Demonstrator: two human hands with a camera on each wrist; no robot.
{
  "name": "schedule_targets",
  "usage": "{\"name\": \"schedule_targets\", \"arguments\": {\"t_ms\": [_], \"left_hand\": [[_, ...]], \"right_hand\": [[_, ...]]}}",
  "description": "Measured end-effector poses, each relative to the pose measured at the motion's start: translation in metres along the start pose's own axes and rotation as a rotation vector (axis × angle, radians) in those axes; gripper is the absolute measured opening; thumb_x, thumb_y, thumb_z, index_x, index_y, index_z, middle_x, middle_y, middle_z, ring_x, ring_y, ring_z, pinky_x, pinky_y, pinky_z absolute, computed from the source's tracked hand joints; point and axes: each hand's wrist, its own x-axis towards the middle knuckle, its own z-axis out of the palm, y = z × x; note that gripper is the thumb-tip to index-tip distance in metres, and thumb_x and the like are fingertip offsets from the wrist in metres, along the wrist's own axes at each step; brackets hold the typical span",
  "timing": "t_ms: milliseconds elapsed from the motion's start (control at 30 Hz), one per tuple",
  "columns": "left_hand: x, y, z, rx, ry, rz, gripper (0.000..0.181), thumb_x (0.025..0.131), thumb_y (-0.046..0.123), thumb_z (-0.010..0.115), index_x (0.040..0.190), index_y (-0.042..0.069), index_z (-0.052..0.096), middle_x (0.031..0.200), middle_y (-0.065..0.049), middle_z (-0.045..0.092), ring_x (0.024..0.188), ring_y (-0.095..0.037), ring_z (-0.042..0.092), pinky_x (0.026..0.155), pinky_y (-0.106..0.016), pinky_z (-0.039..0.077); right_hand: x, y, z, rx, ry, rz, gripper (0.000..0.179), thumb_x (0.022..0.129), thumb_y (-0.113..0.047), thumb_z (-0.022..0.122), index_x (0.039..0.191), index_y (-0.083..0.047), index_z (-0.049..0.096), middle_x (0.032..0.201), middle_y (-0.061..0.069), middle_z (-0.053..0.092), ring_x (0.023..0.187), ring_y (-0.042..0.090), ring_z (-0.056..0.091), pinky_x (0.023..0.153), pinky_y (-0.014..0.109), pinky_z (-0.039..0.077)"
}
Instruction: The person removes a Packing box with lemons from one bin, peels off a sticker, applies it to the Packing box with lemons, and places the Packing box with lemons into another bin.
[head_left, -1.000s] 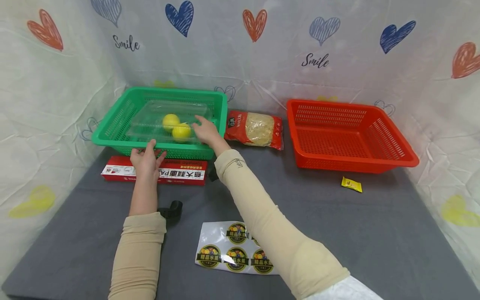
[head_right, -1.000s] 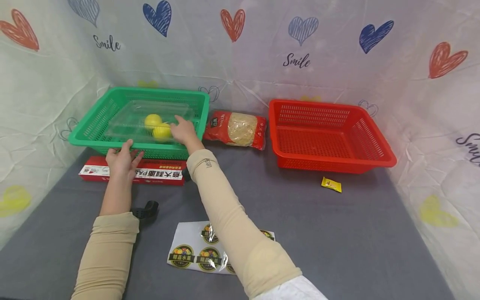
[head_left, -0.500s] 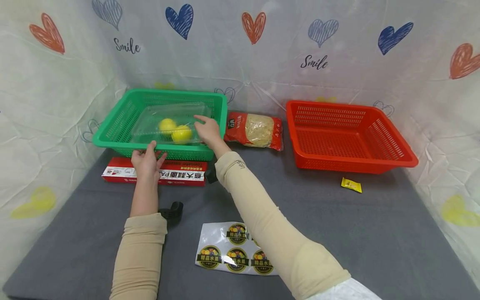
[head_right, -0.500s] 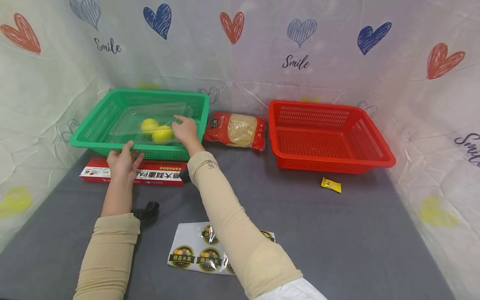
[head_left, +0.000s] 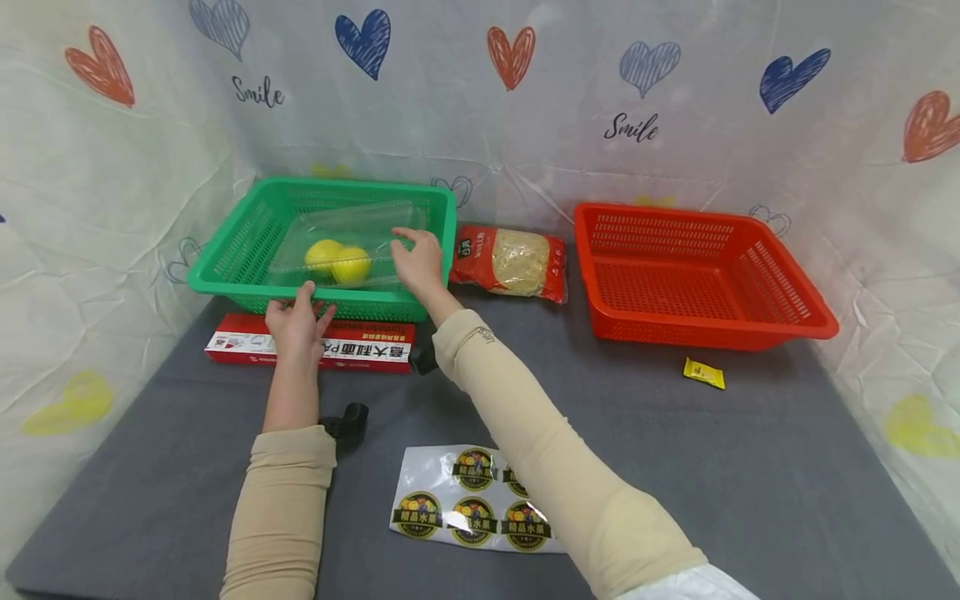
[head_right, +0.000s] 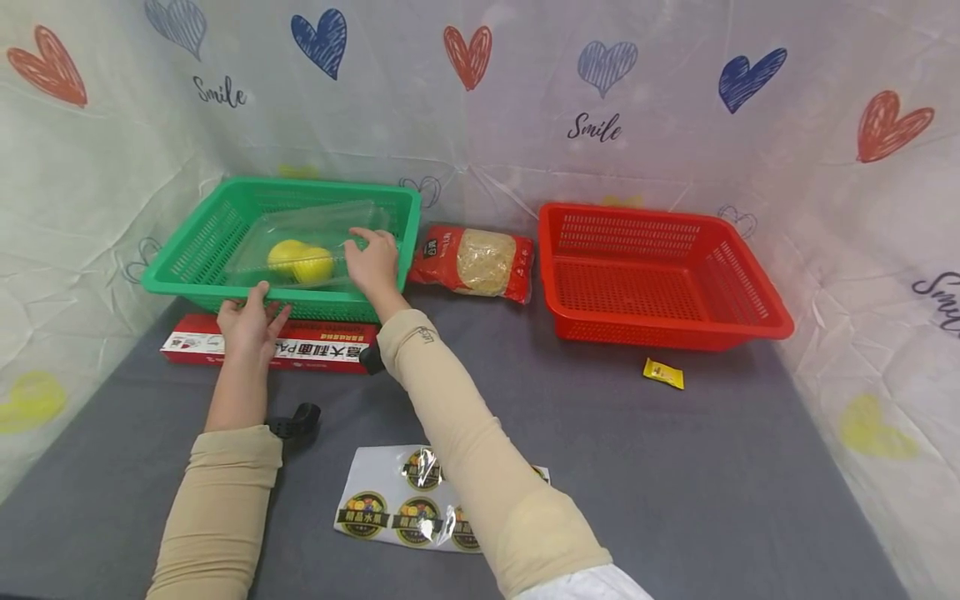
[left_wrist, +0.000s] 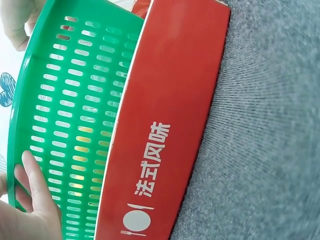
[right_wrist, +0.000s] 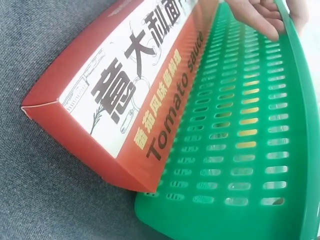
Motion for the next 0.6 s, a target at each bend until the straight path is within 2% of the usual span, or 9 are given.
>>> {"name": "schedule_targets", "arguments": {"t_ms": [100, 233, 333, 467, 600], "left_hand": [[-0.0005, -0.0006, 0.0007, 0.004, 0.0, 0.004, 0.026, 0.089, 0.022, 0.059, 0.101, 0.013, 0.037, 0.099, -0.004, 0.038, 0.082, -0.016, 0.051, 0.078, -0.027, 0.051], [-0.001, -0.0017, 0.0009, 0.002, -0.008, 0.004, 0.027, 0.089, 0.022, 0.059, 0.101, 0.013, 0.037, 0.1, -0.004, 0.038, 0.083, -0.016, 0.052, 0.08, -0.028, 0.051], [-0.0015, -0.002, 0.001, 0.001, -0.012, 0.0, 0.027, 0.089, 0.022, 0.059, 0.102, 0.013, 0.037, 0.101, -0.004, 0.039, 0.084, -0.016, 0.053, 0.082, -0.029, 0.05], [-0.0018, -0.0013, 0.0014, 0.006, -0.01, 0.0, 0.028, 0.089, 0.023, 0.059, 0.106, 0.014, 0.038, 0.102, -0.003, 0.04, 0.085, -0.016, 0.054, 0.081, -0.029, 0.05], [-0.0021, 0.0004, 0.0026, -0.001, -0.019, 0.005, 0.03, 0.089, 0.022, 0.058, 0.109, 0.015, 0.037, 0.103, -0.003, 0.04, 0.086, -0.016, 0.054, 0.083, -0.03, 0.05]], "right_hand": [[0.0002, 0.0007, -0.0002, 0.011, 0.008, -0.008, 0.032, 0.096, -0.019, 0.045, 0.125, -0.014, 0.058, 0.139, 0.01, 0.037, 0.128, 0.022, 0.033, 0.079, 0.031, 0.039], [-0.0009, 0.0015, -0.0004, 0.031, 0.036, -0.01, 0.032, 0.096, -0.018, 0.046, 0.124, -0.014, 0.058, 0.139, 0.009, 0.038, 0.126, 0.022, 0.037, 0.068, 0.031, 0.042], [-0.0022, 0.0013, -0.0014, 0.044, 0.065, -0.021, 0.031, 0.095, -0.017, 0.047, 0.123, -0.014, 0.059, 0.139, 0.009, 0.039, 0.126, 0.021, 0.037, 0.075, 0.032, 0.045], [-0.003, 0.0009, -0.0039, 0.069, 0.095, -0.048, 0.03, 0.095, -0.015, 0.048, 0.122, -0.013, 0.06, 0.137, 0.009, 0.041, 0.128, 0.019, 0.034, 0.095, 0.032, 0.038], [-0.0036, -0.0009, -0.0083, 0.098, 0.1, -0.063, 0.03, 0.095, -0.014, 0.048, 0.123, -0.013, 0.059, 0.139, 0.009, 0.039, 0.129, 0.02, 0.033, 0.093, 0.034, 0.038]]}}
